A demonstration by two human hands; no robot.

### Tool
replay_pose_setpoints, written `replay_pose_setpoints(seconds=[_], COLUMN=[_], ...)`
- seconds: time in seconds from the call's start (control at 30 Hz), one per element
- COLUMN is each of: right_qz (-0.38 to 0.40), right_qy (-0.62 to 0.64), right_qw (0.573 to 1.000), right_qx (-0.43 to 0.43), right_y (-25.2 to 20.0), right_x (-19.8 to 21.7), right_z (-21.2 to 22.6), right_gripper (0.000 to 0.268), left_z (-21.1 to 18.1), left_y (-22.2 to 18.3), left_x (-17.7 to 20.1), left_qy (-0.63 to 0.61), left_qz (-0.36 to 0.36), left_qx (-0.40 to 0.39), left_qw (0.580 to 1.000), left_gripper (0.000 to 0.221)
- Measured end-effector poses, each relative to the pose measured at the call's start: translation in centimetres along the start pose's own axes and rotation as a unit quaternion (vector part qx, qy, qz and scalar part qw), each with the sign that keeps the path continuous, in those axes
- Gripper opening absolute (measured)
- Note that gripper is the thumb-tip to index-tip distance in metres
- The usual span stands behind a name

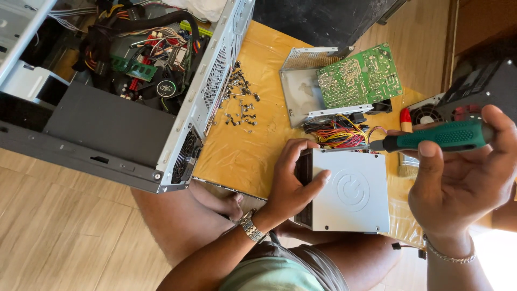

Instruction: Unscrewing and cleaning a computer power supply unit using a screwdriver and a brush

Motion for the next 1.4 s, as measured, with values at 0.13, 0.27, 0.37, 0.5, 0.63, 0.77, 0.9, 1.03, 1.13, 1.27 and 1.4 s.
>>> replay_pose_setpoints(seconds=[0.13,0.27,0.37,0.5,0.63,0.77,0.9,1.03,1.13,1.27,1.4], right_qz=[0.007,0.019,0.092,0.109,0.043,0.011,0.109,0.106,0.111,0.107,0.067], right_qy=[-0.028,-0.048,0.059,0.168,0.097,-0.019,0.055,0.075,0.09,0.086,0.144], right_qw=[1.0,0.999,0.994,0.979,0.994,0.992,0.989,0.991,0.989,0.99,0.987], right_qx=[0.005,0.014,0.025,-0.036,0.038,0.122,0.086,0.037,0.031,0.043,0.021], right_y=[0.0,0.8,3.2,2.8,3.4,3.7,5.5,6.2,5.9,6.0,4.9], right_x=[0.2,-0.5,-3.1,-3.7,-3.1,-2.3,-3.9,-4.0,-4.2,-4.8,-4.8], right_z=[-0.2,-0.1,2.0,-1.8,-1.1,-0.8,1.8,2.0,1.4,1.7,0.4], right_gripper=[0.055,0.057,0.053,0.059,0.057,0.055,0.053,0.047,0.047,0.044,0.051], left_z=[0.0,-0.1,-0.1,-0.1,-0.3,-0.6,-0.2,-0.3,-0.4,-0.7,-1.0], left_y=[0.0,0.0,0.0,0.1,0.2,0.3,0.2,0.1,0.2,0.3,0.8], left_x=[0.1,0.0,0.1,0.0,-0.1,-0.1,-0.3,-0.3,-0.2,-0.2,0.1], left_qy=[-0.002,-0.009,-0.01,-0.008,-0.008,-0.014,-0.002,0.008,0.016,0.032,0.037], left_qz=[-0.001,-0.001,0.002,0.009,0.015,0.016,0.021,0.019,0.026,0.028,0.033], left_qx=[-0.003,0.0,-0.005,-0.001,0.004,0.022,0.033,0.01,0.01,0.014,0.018], left_qw=[1.0,1.0,1.0,1.0,1.0,1.0,0.999,1.0,0.999,0.999,0.999], left_gripper=[0.037,0.036,0.036,0.037,0.038,0.035,0.037,0.037,0.037,0.037,0.039])
Point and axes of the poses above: each hand's wrist, its own y-axis towards the middle knuckle, its own x-axis out of the back of the hand, z = x × y, the point moved 7 cm from there along y, towards the middle knuckle, and after that the axes turned 3 degrees about -z, right-handed, at the moved point
